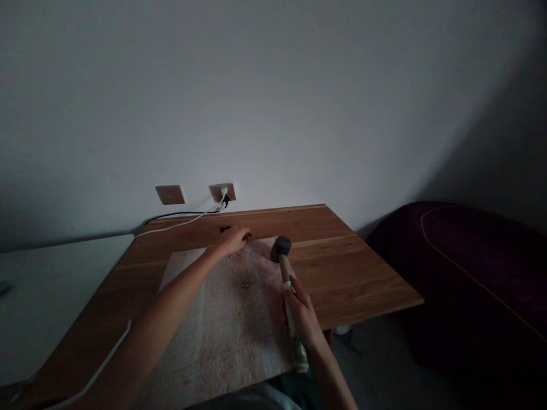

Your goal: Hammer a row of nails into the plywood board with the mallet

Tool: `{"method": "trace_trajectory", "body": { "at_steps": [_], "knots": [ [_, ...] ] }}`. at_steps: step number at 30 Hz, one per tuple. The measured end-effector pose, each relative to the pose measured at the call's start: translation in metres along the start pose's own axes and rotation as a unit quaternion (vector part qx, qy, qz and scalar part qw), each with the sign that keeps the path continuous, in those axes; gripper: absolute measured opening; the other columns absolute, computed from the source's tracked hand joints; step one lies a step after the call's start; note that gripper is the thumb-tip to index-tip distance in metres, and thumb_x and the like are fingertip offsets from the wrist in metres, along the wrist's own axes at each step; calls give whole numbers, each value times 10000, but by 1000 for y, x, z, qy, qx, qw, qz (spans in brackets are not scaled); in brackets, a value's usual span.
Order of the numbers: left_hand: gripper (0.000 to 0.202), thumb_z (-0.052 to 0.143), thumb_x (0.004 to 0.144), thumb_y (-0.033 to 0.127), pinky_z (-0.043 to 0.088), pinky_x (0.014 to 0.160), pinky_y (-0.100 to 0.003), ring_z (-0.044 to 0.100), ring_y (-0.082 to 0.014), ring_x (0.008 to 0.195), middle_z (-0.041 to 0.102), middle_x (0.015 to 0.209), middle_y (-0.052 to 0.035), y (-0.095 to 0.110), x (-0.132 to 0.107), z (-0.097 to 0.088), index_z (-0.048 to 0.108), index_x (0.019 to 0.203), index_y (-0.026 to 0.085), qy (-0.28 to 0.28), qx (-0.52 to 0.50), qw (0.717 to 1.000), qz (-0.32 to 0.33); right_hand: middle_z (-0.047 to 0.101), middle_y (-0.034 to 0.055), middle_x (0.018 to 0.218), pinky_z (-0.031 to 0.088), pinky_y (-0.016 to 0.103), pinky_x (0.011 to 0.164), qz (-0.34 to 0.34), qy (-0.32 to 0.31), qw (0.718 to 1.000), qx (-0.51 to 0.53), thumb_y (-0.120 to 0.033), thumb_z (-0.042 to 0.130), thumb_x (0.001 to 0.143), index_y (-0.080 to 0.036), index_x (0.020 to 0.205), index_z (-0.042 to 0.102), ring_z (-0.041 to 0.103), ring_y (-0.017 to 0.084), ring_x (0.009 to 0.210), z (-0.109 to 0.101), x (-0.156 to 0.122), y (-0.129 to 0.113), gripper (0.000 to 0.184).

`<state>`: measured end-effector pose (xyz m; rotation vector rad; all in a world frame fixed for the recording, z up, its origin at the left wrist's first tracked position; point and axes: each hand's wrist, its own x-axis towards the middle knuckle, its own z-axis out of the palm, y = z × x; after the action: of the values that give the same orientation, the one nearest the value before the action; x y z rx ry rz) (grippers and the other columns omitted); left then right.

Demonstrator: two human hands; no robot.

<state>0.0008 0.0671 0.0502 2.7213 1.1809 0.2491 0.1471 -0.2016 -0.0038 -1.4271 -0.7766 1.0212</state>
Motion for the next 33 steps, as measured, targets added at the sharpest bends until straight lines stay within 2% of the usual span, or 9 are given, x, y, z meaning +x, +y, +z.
{"method": "trace_trajectory", "body": {
  "at_steps": [11,17,23,28,33],
  "knots": [
    [315,636,901,111,561,957,-310,768,-259,1099,820,1163,-91,-2,1,1,803,1140,230,1,-15,1000,4,627,-36,679,453,246,431,15,6,1000,24,-707,673,863,-227,1365,646,549,148,473,2,-1,-3,695],
    [306,628,902,115,562,940,-315,770,-264,1086,820,1156,-93,-5,2,3,798,1134,219,-3,-20,1000,7,619,-42,695,456,231,426,19,10,999,28,-704,676,858,-236,1359,635,546,135,479,3,-2,-3,688],
    [292,633,903,124,563,952,-321,772,-262,1080,821,1150,-93,-7,3,6,799,1121,225,2,-33,999,-1,656,-17,712,461,248,425,26,15,1000,10,-719,675,857,-250,1363,630,587,165,506,1,-1,-1,691],
    [284,652,878,114,562,982,-324,772,-245,1069,827,1129,-72,-10,5,10,802,1091,226,13,-75,997,-5,641,-35,678,466,250,442,26,9,1000,4,-723,668,850,-239,1370,622,581,163,497,1,-2,-4,712],
    [275,651,882,112,573,1001,-343,772,-236,1078,827,1109,-87,-17,11,13,776,1109,205,53,-160,985,-22,618,-40,631,472,266,454,22,3,1000,0,-746,647,859,-234,1353,638,571,171,480,1,-3,-7,712]
  ]
}}
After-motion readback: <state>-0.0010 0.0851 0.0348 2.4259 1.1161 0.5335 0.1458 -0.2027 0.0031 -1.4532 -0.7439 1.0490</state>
